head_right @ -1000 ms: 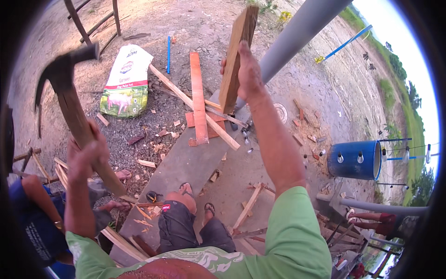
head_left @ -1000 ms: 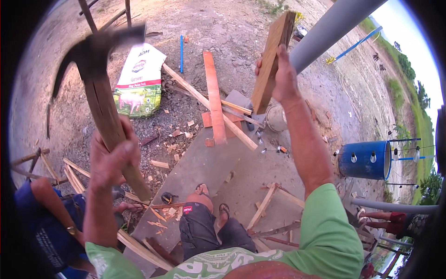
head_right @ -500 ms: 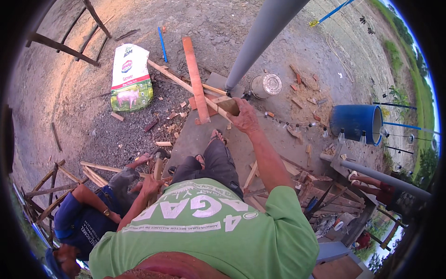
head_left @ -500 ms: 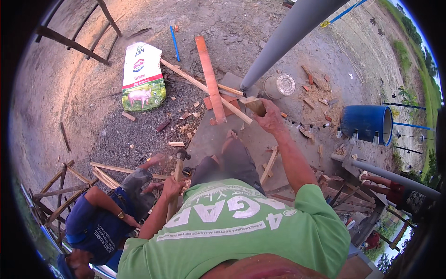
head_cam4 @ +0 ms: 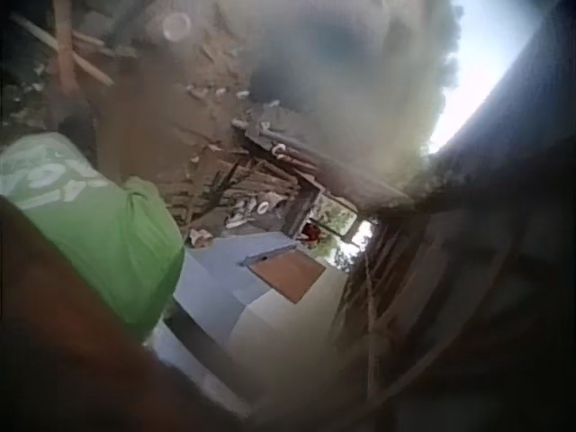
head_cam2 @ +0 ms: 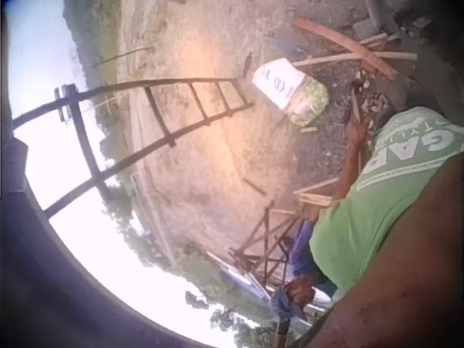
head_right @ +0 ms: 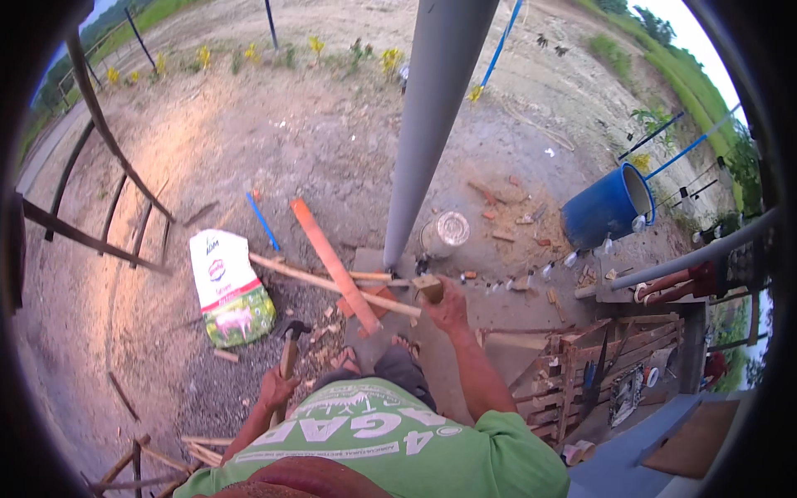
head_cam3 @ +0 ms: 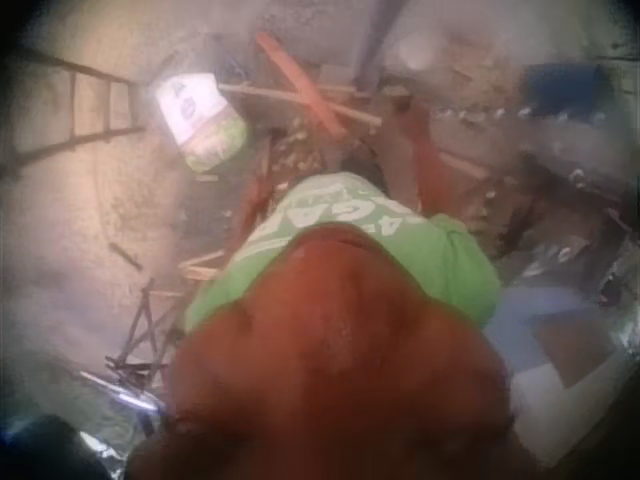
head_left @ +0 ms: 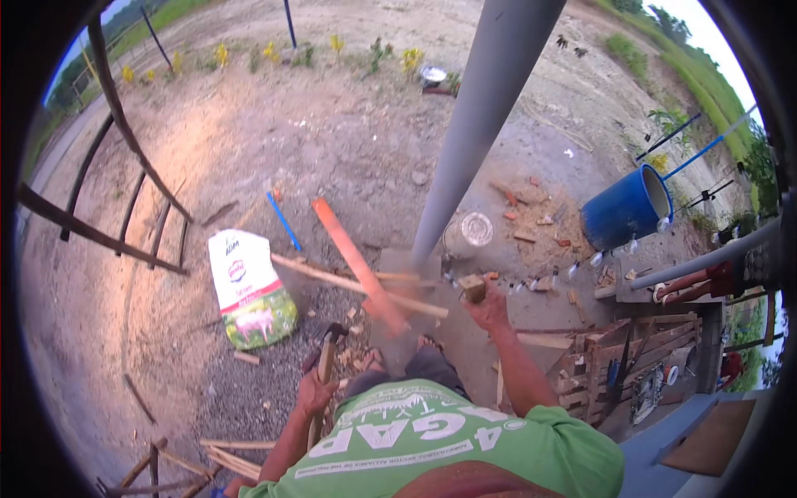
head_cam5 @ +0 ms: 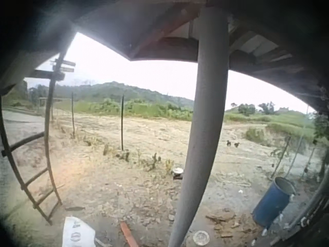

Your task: The person cuts a wooden piece with a saw, drives a nail into the wood using a hammer, and then secures the wooden piece to the roof frame with the hammer.

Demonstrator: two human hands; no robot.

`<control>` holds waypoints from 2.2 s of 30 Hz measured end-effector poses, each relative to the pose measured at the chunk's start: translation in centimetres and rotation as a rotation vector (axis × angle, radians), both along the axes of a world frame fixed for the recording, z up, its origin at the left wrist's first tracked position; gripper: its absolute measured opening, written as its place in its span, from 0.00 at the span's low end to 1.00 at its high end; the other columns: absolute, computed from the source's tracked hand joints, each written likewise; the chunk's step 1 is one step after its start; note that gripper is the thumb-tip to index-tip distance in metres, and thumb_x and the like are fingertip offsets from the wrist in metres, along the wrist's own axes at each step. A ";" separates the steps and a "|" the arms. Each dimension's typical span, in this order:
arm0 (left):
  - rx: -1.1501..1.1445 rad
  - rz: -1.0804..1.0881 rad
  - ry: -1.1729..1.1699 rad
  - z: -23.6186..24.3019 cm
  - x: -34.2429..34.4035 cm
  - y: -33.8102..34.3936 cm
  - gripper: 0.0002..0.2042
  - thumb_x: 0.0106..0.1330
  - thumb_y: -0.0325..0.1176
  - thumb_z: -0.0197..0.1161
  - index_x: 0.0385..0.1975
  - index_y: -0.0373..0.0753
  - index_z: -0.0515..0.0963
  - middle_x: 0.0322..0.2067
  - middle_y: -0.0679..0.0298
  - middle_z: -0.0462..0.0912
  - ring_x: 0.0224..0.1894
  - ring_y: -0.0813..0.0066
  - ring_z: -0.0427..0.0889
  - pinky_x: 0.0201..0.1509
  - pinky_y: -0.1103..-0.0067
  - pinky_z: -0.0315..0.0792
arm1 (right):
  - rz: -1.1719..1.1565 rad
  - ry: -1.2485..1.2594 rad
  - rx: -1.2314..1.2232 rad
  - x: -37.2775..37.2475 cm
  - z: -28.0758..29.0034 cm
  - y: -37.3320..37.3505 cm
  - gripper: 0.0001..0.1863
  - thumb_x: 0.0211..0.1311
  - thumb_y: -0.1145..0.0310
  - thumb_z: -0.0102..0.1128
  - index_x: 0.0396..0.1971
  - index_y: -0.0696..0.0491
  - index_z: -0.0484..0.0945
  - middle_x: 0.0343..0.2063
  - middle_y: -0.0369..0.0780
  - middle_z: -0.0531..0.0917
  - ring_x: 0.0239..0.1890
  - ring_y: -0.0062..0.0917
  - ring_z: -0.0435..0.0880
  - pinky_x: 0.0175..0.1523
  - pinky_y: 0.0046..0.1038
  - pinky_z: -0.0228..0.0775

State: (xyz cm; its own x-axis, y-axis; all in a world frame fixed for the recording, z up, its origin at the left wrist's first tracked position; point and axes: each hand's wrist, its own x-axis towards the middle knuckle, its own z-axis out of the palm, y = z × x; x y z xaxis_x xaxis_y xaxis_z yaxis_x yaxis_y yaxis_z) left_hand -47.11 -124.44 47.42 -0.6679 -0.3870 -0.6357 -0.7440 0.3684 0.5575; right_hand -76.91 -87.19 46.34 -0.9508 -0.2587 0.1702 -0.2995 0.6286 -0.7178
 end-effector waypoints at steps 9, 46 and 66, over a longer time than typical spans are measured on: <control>0.205 -0.282 0.594 12.0 -19.6 0.9 0.30 0.43 0.38 0.85 0.44 0.35 0.76 0.37 0.60 0.84 0.37 0.74 0.82 0.43 0.73 0.78 | 0.002 -0.078 -0.407 1.4 13.1 -5.1 0.26 0.46 0.65 0.78 0.45 0.56 0.76 0.36 0.38 0.85 0.37 0.22 0.86 0.41 0.26 0.79; 0.748 -0.569 1.982 53.6 -76.2 -0.2 0.10 0.59 0.25 0.67 0.39 0.30 0.81 0.25 0.63 0.84 0.26 0.81 0.81 0.29 0.81 0.74 | -0.326 1.743 0.707 -23.9 63.4 -17.7 0.37 0.47 0.60 0.77 0.58 0.57 0.71 0.47 0.45 0.79 0.48 0.36 0.81 0.52 0.37 0.75; 0.668 -0.807 2.534 84.6 -80.6 10.1 0.20 0.61 0.46 0.72 0.46 0.39 0.82 0.27 0.63 0.85 0.27 0.77 0.83 0.35 0.75 0.77 | -0.724 1.311 0.265 -21.0 71.0 -17.8 0.60 0.43 0.65 0.74 0.72 0.54 0.41 0.62 0.57 0.63 0.59 0.48 0.75 0.57 0.44 0.78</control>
